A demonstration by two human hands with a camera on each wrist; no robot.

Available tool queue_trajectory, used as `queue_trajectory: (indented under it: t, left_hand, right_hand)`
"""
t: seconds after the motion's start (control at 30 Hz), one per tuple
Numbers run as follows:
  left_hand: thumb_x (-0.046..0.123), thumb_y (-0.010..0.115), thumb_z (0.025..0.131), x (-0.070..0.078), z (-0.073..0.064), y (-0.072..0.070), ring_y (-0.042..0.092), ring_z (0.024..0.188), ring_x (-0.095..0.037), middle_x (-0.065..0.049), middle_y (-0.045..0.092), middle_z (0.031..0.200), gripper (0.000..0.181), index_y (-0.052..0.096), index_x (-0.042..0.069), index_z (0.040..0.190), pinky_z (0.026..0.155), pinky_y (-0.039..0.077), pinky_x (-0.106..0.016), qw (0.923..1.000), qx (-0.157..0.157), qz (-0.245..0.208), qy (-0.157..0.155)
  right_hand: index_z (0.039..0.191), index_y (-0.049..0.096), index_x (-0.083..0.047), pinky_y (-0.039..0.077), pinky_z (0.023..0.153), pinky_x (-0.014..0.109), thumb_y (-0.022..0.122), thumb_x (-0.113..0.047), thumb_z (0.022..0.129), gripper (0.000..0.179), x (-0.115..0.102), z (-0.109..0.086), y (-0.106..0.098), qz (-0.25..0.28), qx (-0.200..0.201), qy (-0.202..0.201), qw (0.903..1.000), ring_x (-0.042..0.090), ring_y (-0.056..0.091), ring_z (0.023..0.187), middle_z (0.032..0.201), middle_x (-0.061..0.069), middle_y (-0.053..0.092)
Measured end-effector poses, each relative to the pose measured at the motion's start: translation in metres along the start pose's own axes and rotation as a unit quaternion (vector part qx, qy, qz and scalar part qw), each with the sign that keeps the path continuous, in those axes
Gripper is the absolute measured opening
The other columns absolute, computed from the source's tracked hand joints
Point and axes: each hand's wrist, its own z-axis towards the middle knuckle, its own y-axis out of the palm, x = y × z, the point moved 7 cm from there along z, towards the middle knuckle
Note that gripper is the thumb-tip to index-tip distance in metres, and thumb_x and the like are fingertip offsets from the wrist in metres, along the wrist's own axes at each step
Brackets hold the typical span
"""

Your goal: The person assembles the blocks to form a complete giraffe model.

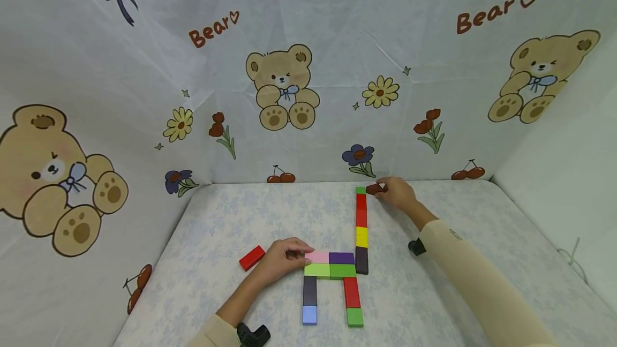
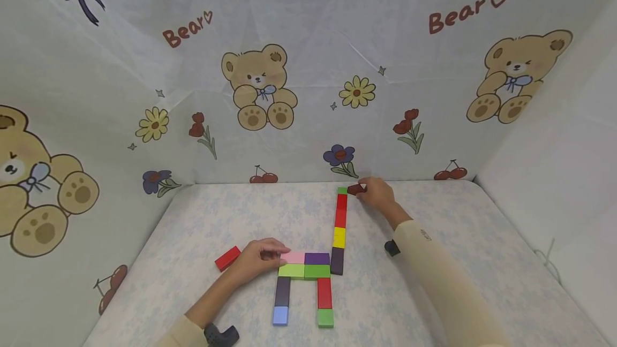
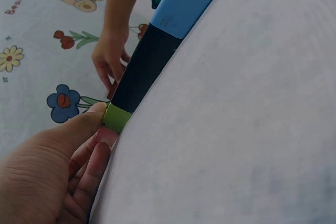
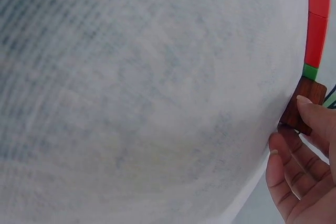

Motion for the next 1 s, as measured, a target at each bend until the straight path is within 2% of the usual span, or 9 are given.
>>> queue_trajectory:
  t: [0.23, 0.57, 0.83, 1.0]
  left_hand:
    - [0.023, 0.082, 0.088, 0.001, 0.000, 0.002, 0.061, 0.083, -0.012, 0.005, 0.071, 0.105, 0.026, 0.079, 0.018, 0.113, 0.071, 0.053, -0.024, 0.9999, 0.001, -0.010, -0.006]
    - [0.025, 0.081, 0.089, 0.003, -0.001, 0.000, 0.062, 0.084, -0.011, 0.004, 0.071, 0.108, 0.026, 0.079, 0.018, 0.114, 0.072, 0.053, -0.025, 0.9999, -0.004, -0.009, -0.002]
    - [0.025, 0.080, 0.090, 0.006, -0.001, 0.000, 0.061, 0.084, -0.011, 0.001, 0.071, 0.109, 0.027, 0.079, 0.016, 0.116, 0.071, 0.053, -0.025, 1.0000, -0.002, -0.004, 0.005]
    - [0.027, 0.080, 0.090, 0.004, -0.001, 0.000, 0.062, 0.084, -0.011, 0.005, 0.071, 0.108, 0.026, 0.079, 0.020, 0.115, 0.072, 0.054, -0.026, 1.0000, -0.004, -0.001, 0.002]
  right_hand:
    - [0.135, 0.062, 0.002, 0.056, 0.074, 0.043, 0.078, -0.018, 0.090, 0.052, 0.005, -0.010, -0.011, 0.011, -0.016, 0.000, 0.9998, 0.029, 0.066, 0.088, 0.101, 0.016, 0.072]
    - [0.129, 0.065, 0.004, 0.055, 0.068, 0.042, 0.078, -0.019, 0.090, 0.047, -0.002, -0.050, -0.043, 0.017, 0.028, -0.041, 0.9986, 0.029, 0.065, 0.087, 0.101, 0.016, 0.072]
    - [0.125, 0.069, -0.002, 0.055, 0.065, 0.034, 0.079, -0.019, 0.090, 0.040, -0.016, -0.091, -0.045, 0.065, 0.047, -0.042, 0.9959, 0.023, 0.062, 0.081, 0.096, 0.009, 0.071]
    - [0.123, 0.071, -0.004, 0.054, 0.066, 0.030, 0.079, -0.017, 0.089, 0.037, -0.035, -0.117, -0.040, 0.087, 0.038, -0.056, 0.9939, 0.021, 0.062, 0.081, 0.093, 0.005, 0.071]
